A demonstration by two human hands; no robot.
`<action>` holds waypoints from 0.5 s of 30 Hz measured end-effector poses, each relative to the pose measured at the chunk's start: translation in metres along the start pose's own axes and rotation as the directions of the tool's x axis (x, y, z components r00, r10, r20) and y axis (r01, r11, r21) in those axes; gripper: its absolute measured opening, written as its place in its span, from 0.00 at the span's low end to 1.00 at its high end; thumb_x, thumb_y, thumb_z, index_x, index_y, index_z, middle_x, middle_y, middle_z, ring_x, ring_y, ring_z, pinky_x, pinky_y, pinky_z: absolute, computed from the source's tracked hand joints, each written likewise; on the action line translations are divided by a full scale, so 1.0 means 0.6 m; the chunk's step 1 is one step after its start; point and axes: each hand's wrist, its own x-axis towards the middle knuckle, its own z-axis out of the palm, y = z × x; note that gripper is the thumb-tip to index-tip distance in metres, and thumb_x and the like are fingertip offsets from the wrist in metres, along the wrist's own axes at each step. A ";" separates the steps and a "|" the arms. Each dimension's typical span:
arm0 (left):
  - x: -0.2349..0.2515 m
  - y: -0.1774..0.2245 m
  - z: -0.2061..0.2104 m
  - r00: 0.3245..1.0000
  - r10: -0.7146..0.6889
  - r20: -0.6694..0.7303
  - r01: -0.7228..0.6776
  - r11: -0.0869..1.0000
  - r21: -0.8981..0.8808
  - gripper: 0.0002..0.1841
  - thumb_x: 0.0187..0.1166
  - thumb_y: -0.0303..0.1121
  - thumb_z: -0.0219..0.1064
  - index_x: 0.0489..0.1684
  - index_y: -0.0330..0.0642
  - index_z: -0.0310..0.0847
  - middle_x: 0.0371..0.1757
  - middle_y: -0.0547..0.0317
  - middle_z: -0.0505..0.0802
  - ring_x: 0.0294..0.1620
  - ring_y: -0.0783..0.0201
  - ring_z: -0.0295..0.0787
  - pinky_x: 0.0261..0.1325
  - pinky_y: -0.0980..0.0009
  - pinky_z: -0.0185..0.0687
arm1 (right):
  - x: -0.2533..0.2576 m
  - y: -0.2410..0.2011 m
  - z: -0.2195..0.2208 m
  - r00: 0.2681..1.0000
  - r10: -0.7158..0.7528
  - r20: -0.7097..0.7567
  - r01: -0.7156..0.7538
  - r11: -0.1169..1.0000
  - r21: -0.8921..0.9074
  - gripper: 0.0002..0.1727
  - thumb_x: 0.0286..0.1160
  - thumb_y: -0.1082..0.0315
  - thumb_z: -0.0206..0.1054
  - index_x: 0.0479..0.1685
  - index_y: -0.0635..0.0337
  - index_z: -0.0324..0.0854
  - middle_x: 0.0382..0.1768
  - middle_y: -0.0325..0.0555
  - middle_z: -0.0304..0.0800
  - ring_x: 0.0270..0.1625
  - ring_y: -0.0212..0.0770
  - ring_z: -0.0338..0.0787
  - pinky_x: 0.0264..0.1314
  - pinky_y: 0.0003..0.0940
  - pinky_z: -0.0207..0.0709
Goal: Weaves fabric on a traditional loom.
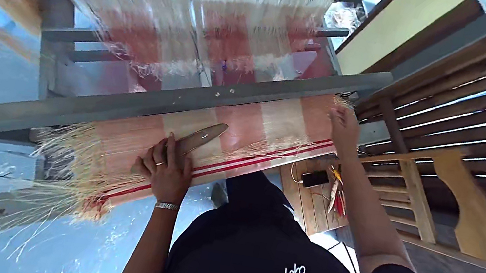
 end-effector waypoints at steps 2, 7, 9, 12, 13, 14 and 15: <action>0.010 0.003 -0.002 1.000 0.025 0.013 -0.025 1.000 0.002 0.34 0.86 0.61 0.46 0.92 0.61 0.61 0.84 0.48 0.76 0.86 0.39 0.65 0.86 0.28 0.39 | -0.009 0.053 -0.034 0.985 0.172 0.026 -0.174 0.981 0.083 0.20 0.89 0.61 0.60 0.68 0.66 0.79 0.59 0.57 0.91 0.58 0.49 0.92 0.66 0.52 0.84; 0.029 -0.002 -0.001 0.999 0.030 0.024 -0.029 0.999 -0.031 0.35 0.86 0.63 0.49 0.92 0.62 0.60 0.87 0.47 0.73 0.88 0.37 0.63 0.86 0.27 0.37 | -0.072 0.075 -0.027 0.880 0.406 0.245 -0.437 0.895 0.087 0.16 0.88 0.64 0.63 0.65 0.63 0.82 0.58 0.57 0.91 0.56 0.49 0.92 0.63 0.51 0.84; 0.029 -0.001 -0.001 0.999 0.036 0.011 -0.036 0.999 -0.023 0.35 0.86 0.63 0.50 0.91 0.61 0.62 0.85 0.46 0.74 0.86 0.37 0.64 0.86 0.28 0.38 | -0.088 0.075 -0.015 0.862 0.432 0.264 -0.478 0.867 0.140 0.16 0.89 0.64 0.62 0.65 0.63 0.82 0.57 0.56 0.91 0.53 0.46 0.93 0.60 0.47 0.85; 0.030 0.000 -0.002 0.999 0.039 0.003 -0.039 0.999 0.003 0.35 0.86 0.63 0.50 0.91 0.62 0.62 0.85 0.47 0.75 0.86 0.37 0.65 0.85 0.27 0.39 | -0.096 0.077 0.003 0.875 0.429 0.225 -0.476 0.849 0.230 0.17 0.90 0.61 0.59 0.63 0.64 0.83 0.55 0.56 0.91 0.53 0.46 0.92 0.60 0.47 0.84; 0.030 0.000 -0.002 0.999 0.036 0.003 -0.036 0.999 0.011 0.35 0.86 0.63 0.49 0.91 0.63 0.62 0.85 0.48 0.74 0.86 0.38 0.65 0.85 0.28 0.38 | -0.093 0.079 0.011 0.890 0.405 0.208 -0.448 0.862 0.239 0.19 0.91 0.57 0.59 0.63 0.62 0.84 0.55 0.54 0.92 0.54 0.45 0.92 0.61 0.48 0.83; 0.030 0.000 -0.001 0.999 0.035 0.002 -0.035 0.999 0.018 0.35 0.86 0.64 0.49 0.91 0.63 0.61 0.85 0.49 0.75 0.86 0.38 0.65 0.85 0.28 0.38 | -0.087 0.079 0.019 0.908 0.372 0.191 -0.410 0.882 0.230 0.20 0.90 0.54 0.59 0.63 0.60 0.85 0.55 0.53 0.93 0.56 0.45 0.92 0.63 0.50 0.82; 0.030 0.000 -0.001 0.999 0.034 0.003 -0.034 0.999 0.024 0.35 0.85 0.64 0.49 0.91 0.63 0.62 0.85 0.49 0.75 0.86 0.39 0.65 0.86 0.29 0.38 | -0.080 0.074 0.028 0.926 0.331 0.180 -0.365 0.907 0.211 0.20 0.90 0.53 0.59 0.63 0.58 0.87 0.56 0.52 0.93 0.57 0.46 0.91 0.64 0.52 0.82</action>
